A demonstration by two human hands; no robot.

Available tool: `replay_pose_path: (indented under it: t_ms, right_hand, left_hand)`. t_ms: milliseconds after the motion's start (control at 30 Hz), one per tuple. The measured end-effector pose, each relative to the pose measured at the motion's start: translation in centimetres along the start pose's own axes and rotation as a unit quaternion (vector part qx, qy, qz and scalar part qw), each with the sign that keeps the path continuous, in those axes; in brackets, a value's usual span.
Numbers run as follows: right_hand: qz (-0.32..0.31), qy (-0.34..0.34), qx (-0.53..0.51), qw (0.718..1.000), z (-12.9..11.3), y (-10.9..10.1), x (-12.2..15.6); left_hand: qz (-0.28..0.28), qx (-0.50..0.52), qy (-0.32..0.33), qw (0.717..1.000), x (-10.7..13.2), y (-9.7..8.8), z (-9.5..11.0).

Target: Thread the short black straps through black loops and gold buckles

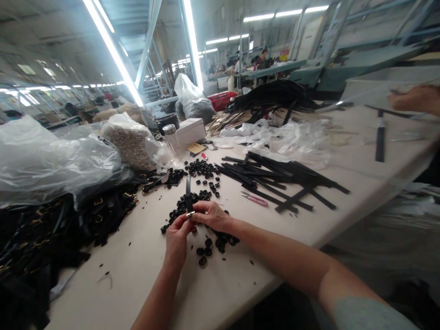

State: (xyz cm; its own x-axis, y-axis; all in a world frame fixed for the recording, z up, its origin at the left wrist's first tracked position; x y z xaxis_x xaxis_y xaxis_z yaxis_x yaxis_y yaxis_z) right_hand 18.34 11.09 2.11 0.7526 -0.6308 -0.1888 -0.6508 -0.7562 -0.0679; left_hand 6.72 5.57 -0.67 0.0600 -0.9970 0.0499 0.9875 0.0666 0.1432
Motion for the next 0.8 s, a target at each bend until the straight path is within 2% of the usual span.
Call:
replay_pose_path:
  t_ms: [167, 300, 400, 533, 600, 633, 700, 800]
  right_hand:
    - [0.017, -0.011, -0.030, 0.999, 0.8, 0.4, 0.1]
    - [0.048, -0.016, 0.069, 0.996, -0.1, -0.4, 0.3]
    - [0.084, -0.025, 0.128, 0.988, -1.1, -2.7, 0.3]
    - [0.138, -0.015, 0.151, 0.979, -1.4, -7.2, 0.2]
    - [0.169, 0.011, 0.168, 0.971, -0.9, -9.2, 0.4]
    - [0.183, 0.026, 0.177, 0.967, -0.5, -9.9, 0.5]
    - [0.200, 0.052, 0.192, 0.960, 0.3, -10.7, 0.7]
    - [0.183, 0.065, 0.216, 0.957, 1.1, -10.4, 0.3]
  left_hand:
    - [0.000, -0.081, 0.006, 0.997, 0.0, -0.4, 0.0]
    - [-0.023, -0.114, 0.014, 0.993, 0.3, 0.7, 0.6]
    - [-0.018, -0.093, 0.009, 0.995, 0.6, 0.7, 0.7]
    - [0.028, -0.044, 0.013, 0.999, 0.6, -1.6, 2.1]
    - [0.039, -0.027, 0.032, 0.998, 0.5, -2.4, 4.5]
    - [0.035, -0.026, 0.057, 0.997, 0.4, -2.5, 6.5]
    - [0.016, -0.036, 0.142, 0.989, 0.8, -2.0, 11.9]
    - [0.015, -0.068, 0.304, 0.950, 3.0, -0.6, 20.9]
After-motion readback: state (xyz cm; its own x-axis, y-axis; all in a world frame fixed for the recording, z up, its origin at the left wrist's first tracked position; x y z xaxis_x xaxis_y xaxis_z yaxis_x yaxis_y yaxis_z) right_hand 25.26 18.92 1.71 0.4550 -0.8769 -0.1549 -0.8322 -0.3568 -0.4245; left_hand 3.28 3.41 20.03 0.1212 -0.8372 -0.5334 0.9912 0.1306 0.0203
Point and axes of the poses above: each hand's wrist, its own x-axis away from the middle knuckle, its own y-axis out of the palm, z = x × y, the point moved 9 cm from there along -x, towards the middle knuckle, and after that the axes turned 15 degrees about -z, right-handed, at the moved point
